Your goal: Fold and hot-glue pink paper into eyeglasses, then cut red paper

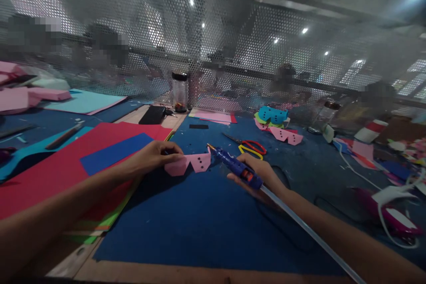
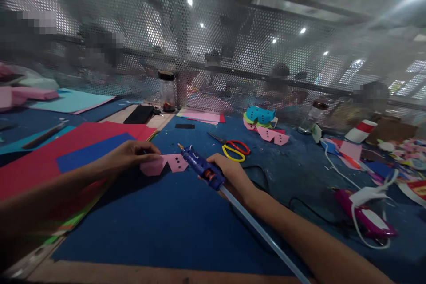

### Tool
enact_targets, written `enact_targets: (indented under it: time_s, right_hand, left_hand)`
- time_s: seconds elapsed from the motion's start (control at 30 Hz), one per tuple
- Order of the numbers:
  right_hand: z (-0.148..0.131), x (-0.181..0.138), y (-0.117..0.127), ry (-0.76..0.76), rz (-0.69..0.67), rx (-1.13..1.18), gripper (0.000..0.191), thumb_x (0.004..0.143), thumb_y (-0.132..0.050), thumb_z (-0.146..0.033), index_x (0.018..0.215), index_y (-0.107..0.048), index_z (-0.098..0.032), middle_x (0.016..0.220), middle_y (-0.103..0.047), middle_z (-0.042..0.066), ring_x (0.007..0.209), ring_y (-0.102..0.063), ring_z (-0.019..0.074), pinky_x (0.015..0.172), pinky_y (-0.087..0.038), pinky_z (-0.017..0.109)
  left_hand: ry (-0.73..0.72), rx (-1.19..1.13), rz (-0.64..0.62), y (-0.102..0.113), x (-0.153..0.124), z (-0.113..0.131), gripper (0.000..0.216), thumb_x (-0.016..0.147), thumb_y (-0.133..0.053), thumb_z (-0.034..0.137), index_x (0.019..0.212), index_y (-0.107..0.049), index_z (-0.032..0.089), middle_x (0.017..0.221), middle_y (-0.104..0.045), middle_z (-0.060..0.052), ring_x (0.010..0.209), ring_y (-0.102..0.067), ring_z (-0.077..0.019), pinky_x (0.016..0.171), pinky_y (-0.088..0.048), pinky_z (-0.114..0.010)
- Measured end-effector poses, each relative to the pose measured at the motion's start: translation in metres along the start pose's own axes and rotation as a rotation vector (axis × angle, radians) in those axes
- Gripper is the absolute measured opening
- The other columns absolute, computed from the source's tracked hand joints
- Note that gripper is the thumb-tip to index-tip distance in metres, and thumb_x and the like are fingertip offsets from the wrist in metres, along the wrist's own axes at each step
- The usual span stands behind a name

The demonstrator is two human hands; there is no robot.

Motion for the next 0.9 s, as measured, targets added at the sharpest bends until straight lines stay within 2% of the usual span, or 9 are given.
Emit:
enact_targets:
  time_s: [0.1, 0.23, 0.4, 0.57, 0.77, 0.9]
  right_hand:
    - [0.000, 0.000, -0.002, -0.108, -0.037, 0.160, 0.022, 0.085, -0.074, -0.036, 0.098, -0.064, -0.022, 0.085, -0.068, 0.001, 0.070, -0.062, 0.0151, 0.063, -0.048, 0.026]
    - [0.007, -0.001, -0.010, -0.381, -0.118, 0.487, 0.026, 0.085, -0.074, -0.042, 0.098, -0.065, -0.022, 0.077, -0.063, -0.002, 0.055, -0.052, 0.0097, 0.048, -0.043, 0.022]
    - [0.007, 0.002, -0.014, -0.411, -0.164, 0.689, 0.031, 0.079, -0.082, -0.039, 0.095, -0.064, -0.020, 0.079, -0.063, -0.003, 0.051, -0.048, 0.0049, 0.046, -0.041, 0.019]
    - [0.007, 0.003, -0.019, -0.413, -0.200, 0.702, 0.030, 0.081, -0.081, -0.041, 0.097, -0.066, -0.020, 0.080, -0.063, -0.003, 0.050, -0.048, 0.0035, 0.045, -0.040, 0.019]
    - [0.012, 0.002, -0.024, -0.476, -0.178, 0.599, 0.034, 0.081, -0.080, -0.048, 0.097, -0.067, -0.021, 0.079, -0.062, -0.002, 0.054, -0.050, 0.0065, 0.047, -0.042, 0.021]
    - [0.010, 0.001, -0.026, -0.506, -0.164, 0.528, 0.032, 0.083, -0.077, -0.047, 0.100, -0.067, -0.022, 0.079, -0.061, -0.002, 0.055, -0.050, 0.0070, 0.049, -0.043, 0.021]
  left_hand:
    - [0.006, -0.036, 0.009, -0.001, -0.002, 0.006, 0.027, 0.078, -0.077, 0.049, 0.085, -0.079, 0.022, 0.084, -0.075, -0.005, 0.079, -0.064, -0.0216, 0.068, -0.046, -0.028]
    - [0.033, -0.100, 0.069, -0.001, -0.005, 0.020, 0.031, 0.076, -0.079, 0.050, 0.080, -0.076, 0.020, 0.080, -0.071, -0.005, 0.073, -0.060, -0.0186, 0.063, -0.044, -0.025]
    - [0.114, -0.097, 0.101, -0.002, -0.007, 0.020, 0.038, 0.079, -0.075, 0.055, 0.087, -0.075, 0.018, 0.068, -0.061, 0.000, 0.055, -0.048, -0.0118, 0.046, -0.035, -0.020]
    - [0.101, -0.151, 0.077, -0.005, -0.007, 0.021, 0.036, 0.082, -0.074, 0.052, 0.090, -0.074, 0.017, 0.062, -0.056, 0.002, 0.055, -0.049, -0.0114, 0.048, -0.038, -0.021]
    - [0.053, -0.203, 0.030, -0.003, -0.010, 0.026, 0.033, 0.083, -0.074, 0.044, 0.100, -0.076, 0.016, 0.081, -0.069, -0.003, 0.068, -0.056, -0.0129, 0.063, -0.045, -0.024]
    - [0.063, -0.264, 0.034, -0.002, -0.007, 0.018, 0.032, 0.081, -0.077, 0.041, 0.101, -0.076, 0.016, 0.081, -0.070, -0.003, 0.071, -0.060, -0.0141, 0.064, -0.046, -0.025]
Point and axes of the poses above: each hand's wrist, its own x-axis towards the middle knuckle, its own y-axis out of the back of the hand, z = x × y, the point moved 4 cm from there along x, towards the middle knuckle
